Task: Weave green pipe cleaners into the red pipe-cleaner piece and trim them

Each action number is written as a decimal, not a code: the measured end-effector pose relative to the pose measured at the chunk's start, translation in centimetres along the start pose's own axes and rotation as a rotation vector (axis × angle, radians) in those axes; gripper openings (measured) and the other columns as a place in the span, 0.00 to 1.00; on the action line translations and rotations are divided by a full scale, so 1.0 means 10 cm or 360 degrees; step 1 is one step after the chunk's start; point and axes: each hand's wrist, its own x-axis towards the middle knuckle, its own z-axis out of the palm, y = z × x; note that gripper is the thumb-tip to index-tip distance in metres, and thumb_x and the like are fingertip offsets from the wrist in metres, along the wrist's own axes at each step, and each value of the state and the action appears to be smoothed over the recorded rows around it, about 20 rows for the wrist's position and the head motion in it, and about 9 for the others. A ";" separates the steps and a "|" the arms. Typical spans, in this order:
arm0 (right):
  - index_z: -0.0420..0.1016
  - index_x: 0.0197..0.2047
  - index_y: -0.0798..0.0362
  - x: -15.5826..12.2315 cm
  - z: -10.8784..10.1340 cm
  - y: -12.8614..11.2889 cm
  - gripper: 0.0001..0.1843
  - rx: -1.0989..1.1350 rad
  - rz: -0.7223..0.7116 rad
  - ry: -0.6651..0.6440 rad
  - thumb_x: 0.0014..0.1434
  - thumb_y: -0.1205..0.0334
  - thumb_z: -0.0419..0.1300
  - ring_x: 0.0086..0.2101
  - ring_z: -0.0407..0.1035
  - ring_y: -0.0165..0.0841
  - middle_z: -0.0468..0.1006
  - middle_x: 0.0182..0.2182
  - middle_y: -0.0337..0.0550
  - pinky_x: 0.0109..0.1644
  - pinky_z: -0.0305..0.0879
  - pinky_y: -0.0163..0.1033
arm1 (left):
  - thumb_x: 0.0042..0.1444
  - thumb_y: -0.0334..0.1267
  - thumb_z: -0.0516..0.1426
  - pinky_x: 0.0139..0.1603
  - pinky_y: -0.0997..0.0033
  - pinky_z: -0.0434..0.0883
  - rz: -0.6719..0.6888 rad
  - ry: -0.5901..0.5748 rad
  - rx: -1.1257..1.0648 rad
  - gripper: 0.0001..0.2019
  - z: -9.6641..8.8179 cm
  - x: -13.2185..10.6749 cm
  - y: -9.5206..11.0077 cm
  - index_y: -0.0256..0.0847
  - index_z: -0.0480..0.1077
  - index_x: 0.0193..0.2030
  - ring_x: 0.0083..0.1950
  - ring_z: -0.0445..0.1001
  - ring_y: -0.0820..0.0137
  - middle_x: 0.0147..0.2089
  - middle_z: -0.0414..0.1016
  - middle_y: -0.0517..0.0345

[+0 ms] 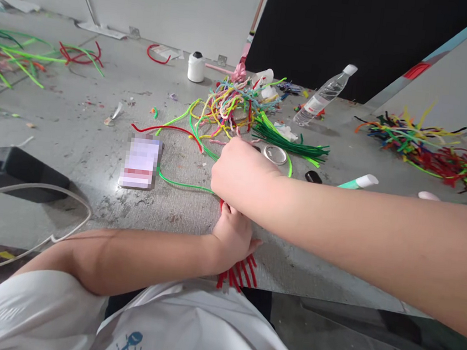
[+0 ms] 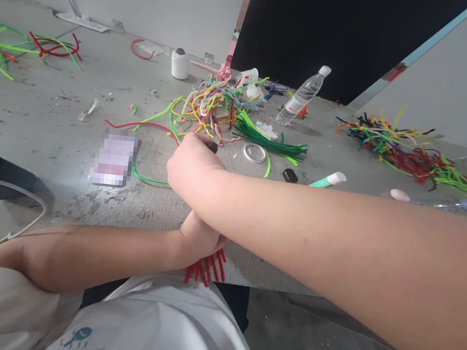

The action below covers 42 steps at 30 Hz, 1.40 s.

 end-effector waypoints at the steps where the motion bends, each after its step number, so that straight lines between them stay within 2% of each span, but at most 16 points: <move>1: 0.90 0.49 0.52 0.00 -0.01 0.00 0.15 -0.0019 -0.0009 -0.0008 0.69 0.72 0.61 0.48 0.80 0.48 0.88 0.43 0.53 0.51 0.74 0.57 | 0.74 0.57 0.54 0.79 0.33 0.62 -0.0005 -0.0004 0.0004 0.36 0.01 0.00 0.00 0.33 0.70 0.79 0.80 0.61 0.34 0.79 0.70 0.33; 6: 0.90 0.44 0.52 -0.01 -0.01 0.02 0.13 -0.0043 -0.0017 -0.0041 0.68 0.73 0.62 0.46 0.79 0.47 0.88 0.40 0.51 0.51 0.72 0.56 | 0.73 0.62 0.54 0.76 0.30 0.62 -0.0044 0.0096 0.0005 0.39 0.08 0.01 0.00 0.38 0.67 0.81 0.77 0.63 0.34 0.75 0.73 0.32; 10: 0.90 0.46 0.52 -0.01 0.01 0.04 0.13 0.0016 0.0055 -0.0001 0.68 0.72 0.63 0.48 0.79 0.47 0.88 0.42 0.52 0.54 0.71 0.56 | 0.70 0.64 0.56 0.74 0.26 0.63 -0.0063 0.0123 0.0069 0.42 0.17 0.02 0.03 0.38 0.66 0.82 0.78 0.60 0.29 0.78 0.68 0.28; 14: 0.90 0.47 0.52 -0.04 0.03 0.05 0.12 -0.0032 0.0048 0.0055 0.69 0.69 0.64 0.47 0.80 0.48 0.88 0.42 0.52 0.51 0.71 0.54 | 0.69 0.64 0.58 0.73 0.25 0.64 -0.0080 0.0120 0.0078 0.42 0.20 0.03 0.05 0.40 0.67 0.81 0.78 0.60 0.28 0.80 0.66 0.28; 17: 0.90 0.45 0.52 -0.06 0.03 0.05 0.11 -0.0105 0.0017 -0.0009 0.69 0.68 0.64 0.48 0.80 0.48 0.88 0.41 0.52 0.49 0.71 0.52 | 0.70 0.64 0.58 0.73 0.26 0.64 -0.0063 0.0125 0.0082 0.42 0.18 0.03 0.05 0.38 0.68 0.81 0.78 0.60 0.28 0.79 0.67 0.27; 21: 0.90 0.44 0.52 -0.08 0.03 0.05 0.10 -0.0060 0.0064 -0.0022 0.68 0.70 0.65 0.49 0.80 0.48 0.89 0.42 0.52 0.50 0.72 0.52 | 0.71 0.63 0.57 0.74 0.30 0.65 -0.0044 0.0094 0.0121 0.40 0.09 0.00 0.04 0.34 0.71 0.78 0.76 0.64 0.31 0.79 0.67 0.26; 25: 0.90 0.45 0.52 -0.10 0.05 0.06 0.11 -0.0053 0.0074 -0.0062 0.66 0.71 0.65 0.51 0.80 0.50 0.89 0.43 0.52 0.52 0.72 0.53 | 0.72 0.62 0.57 0.74 0.31 0.65 -0.0036 0.0050 0.0145 0.38 0.01 -0.01 0.05 0.32 0.75 0.74 0.76 0.65 0.32 0.78 0.68 0.24; 31: 0.90 0.48 0.49 -0.11 0.05 0.06 0.13 -0.0009 0.0077 -0.0063 0.67 0.69 0.64 0.52 0.79 0.48 0.88 0.44 0.50 0.56 0.71 0.55 | 0.72 0.64 0.56 0.74 0.33 0.66 -0.0048 0.0011 0.0203 0.40 -0.06 -0.01 0.07 0.29 0.75 0.74 0.75 0.66 0.33 0.79 0.67 0.23; 37: 0.90 0.45 0.51 -0.11 0.03 0.05 0.11 -0.0138 0.0024 -0.0100 0.68 0.69 0.64 0.50 0.79 0.49 0.88 0.43 0.51 0.51 0.71 0.53 | 0.74 0.63 0.53 0.73 0.36 0.67 -0.0009 -0.0051 0.0244 0.41 -0.14 -0.03 0.06 0.23 0.75 0.73 0.73 0.68 0.34 0.78 0.67 0.20; 42: 0.90 0.46 0.52 -0.09 0.04 0.04 0.12 -0.0119 0.0016 -0.0070 0.70 0.69 0.63 0.51 0.79 0.48 0.89 0.43 0.52 0.52 0.72 0.54 | 0.74 0.63 0.53 0.74 0.32 0.64 -0.0005 0.0013 0.0171 0.41 -0.05 -0.02 0.04 0.29 0.69 0.79 0.72 0.68 0.36 0.76 0.70 0.24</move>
